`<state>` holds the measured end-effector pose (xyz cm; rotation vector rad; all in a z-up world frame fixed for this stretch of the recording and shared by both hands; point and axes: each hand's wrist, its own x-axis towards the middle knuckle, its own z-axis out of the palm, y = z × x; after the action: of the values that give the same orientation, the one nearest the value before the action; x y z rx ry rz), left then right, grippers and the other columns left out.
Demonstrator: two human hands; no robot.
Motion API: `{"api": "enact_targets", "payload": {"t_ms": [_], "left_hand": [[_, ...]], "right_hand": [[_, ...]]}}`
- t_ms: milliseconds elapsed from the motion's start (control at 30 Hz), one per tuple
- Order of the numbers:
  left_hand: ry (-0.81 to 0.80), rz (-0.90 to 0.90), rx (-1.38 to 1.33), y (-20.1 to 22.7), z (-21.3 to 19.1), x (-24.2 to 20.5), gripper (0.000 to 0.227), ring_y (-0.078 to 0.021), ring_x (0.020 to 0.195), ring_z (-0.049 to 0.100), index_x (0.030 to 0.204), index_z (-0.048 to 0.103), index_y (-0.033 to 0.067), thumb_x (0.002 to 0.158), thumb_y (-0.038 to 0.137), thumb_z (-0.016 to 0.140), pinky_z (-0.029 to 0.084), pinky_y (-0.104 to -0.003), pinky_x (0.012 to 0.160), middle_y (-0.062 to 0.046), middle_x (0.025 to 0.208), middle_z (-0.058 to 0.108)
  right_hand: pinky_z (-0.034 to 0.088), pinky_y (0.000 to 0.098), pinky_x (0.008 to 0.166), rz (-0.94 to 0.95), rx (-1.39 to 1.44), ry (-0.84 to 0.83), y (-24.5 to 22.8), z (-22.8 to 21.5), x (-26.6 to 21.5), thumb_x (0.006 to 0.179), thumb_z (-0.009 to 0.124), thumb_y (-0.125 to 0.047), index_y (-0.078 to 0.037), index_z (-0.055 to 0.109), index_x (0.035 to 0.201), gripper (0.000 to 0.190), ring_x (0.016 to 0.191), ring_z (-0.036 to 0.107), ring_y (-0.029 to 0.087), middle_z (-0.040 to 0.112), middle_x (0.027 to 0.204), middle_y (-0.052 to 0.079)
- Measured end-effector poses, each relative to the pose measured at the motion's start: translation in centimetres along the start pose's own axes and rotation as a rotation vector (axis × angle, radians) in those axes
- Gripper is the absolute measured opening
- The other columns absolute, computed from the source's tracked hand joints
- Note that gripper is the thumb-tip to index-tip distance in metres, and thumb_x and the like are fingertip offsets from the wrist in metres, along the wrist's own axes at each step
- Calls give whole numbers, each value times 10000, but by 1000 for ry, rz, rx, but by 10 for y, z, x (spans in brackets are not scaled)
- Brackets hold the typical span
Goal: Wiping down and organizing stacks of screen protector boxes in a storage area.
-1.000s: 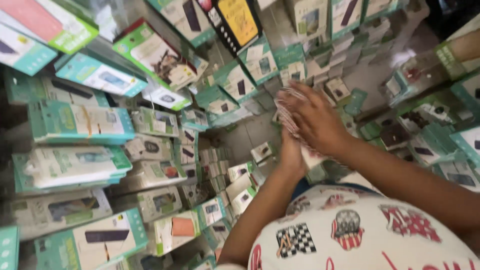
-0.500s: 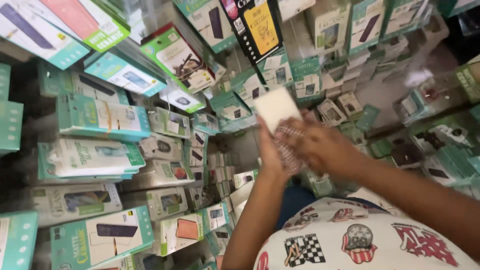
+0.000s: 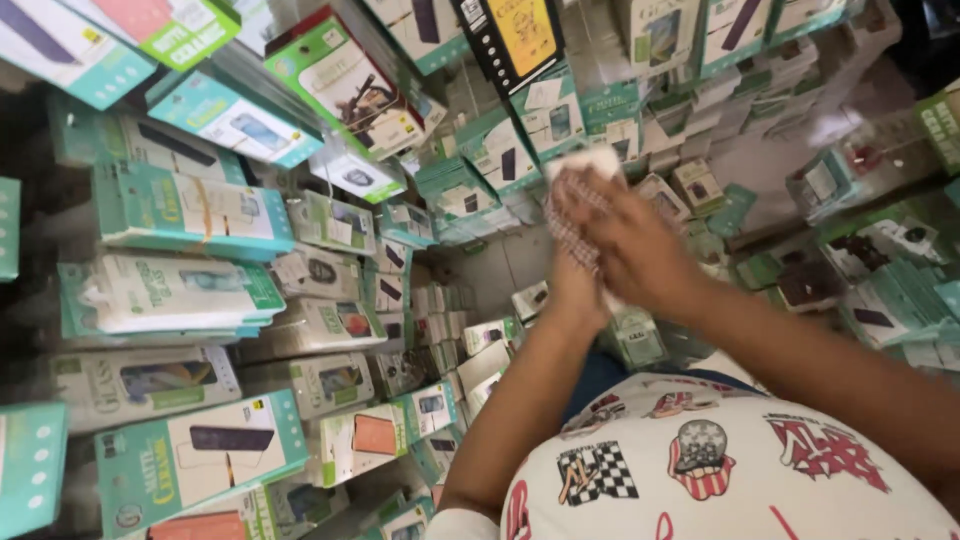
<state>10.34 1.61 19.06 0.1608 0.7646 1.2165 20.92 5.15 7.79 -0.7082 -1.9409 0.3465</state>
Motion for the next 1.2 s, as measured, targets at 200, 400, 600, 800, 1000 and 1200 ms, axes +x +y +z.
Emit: {"api": "enact_targets", "payload": {"t_ms": [200,400,600,800,1000,1200], "left_hand": [[195,-73,160,-48,-52,31,1067,-320,956,740,1283,666,-18,827,945,610,631,-465,819,-218,1071,726],[211,31,148,-8,-48,27,786,-320,937,754,1219,728,115,897,820,603,646,-447,770,-180,1067,758],[145,31,434,-29,-66,36,821,-206,1099,649,1351,507,-138,1045,624,487,559,-276,962,-154,1119,615],[-48,316,160,-27,-61,36,669,-230,1038,633,1402,619,145,959,645,592,552,-361,888,-134,1126,663],[44,538,377,-43,-84,55,767,-196,1208,609,1656,315,205,993,227,699,594,-347,929,-170,1450,577],[212,222,176,-56,-91,54,699,-305,1241,624,1610,391,277,987,320,704,547,-502,999,-153,1450,572]], "right_hand": [[388,593,1164,-34,-73,-63,7,-46,22,991,518,-37,-10,669,1258,308,1315,576,515,604,1438,292],[387,501,1214,-54,-85,-96,-15,-23,4,961,510,-68,-191,644,1428,501,1384,547,378,536,1532,165],[372,567,1181,55,12,-157,-26,-29,45,1011,436,-107,-52,635,1415,454,1342,538,492,567,1428,273],[123,749,1183,348,480,-105,-47,-22,10,1058,445,-554,13,262,1614,815,1478,161,618,214,1613,372],[467,490,870,1166,414,132,23,-21,-47,976,784,-466,11,581,1283,603,929,602,293,619,1049,177],[517,451,944,802,290,5,-3,-45,2,818,772,-83,-176,753,1224,417,1108,705,315,740,1105,94]]}}
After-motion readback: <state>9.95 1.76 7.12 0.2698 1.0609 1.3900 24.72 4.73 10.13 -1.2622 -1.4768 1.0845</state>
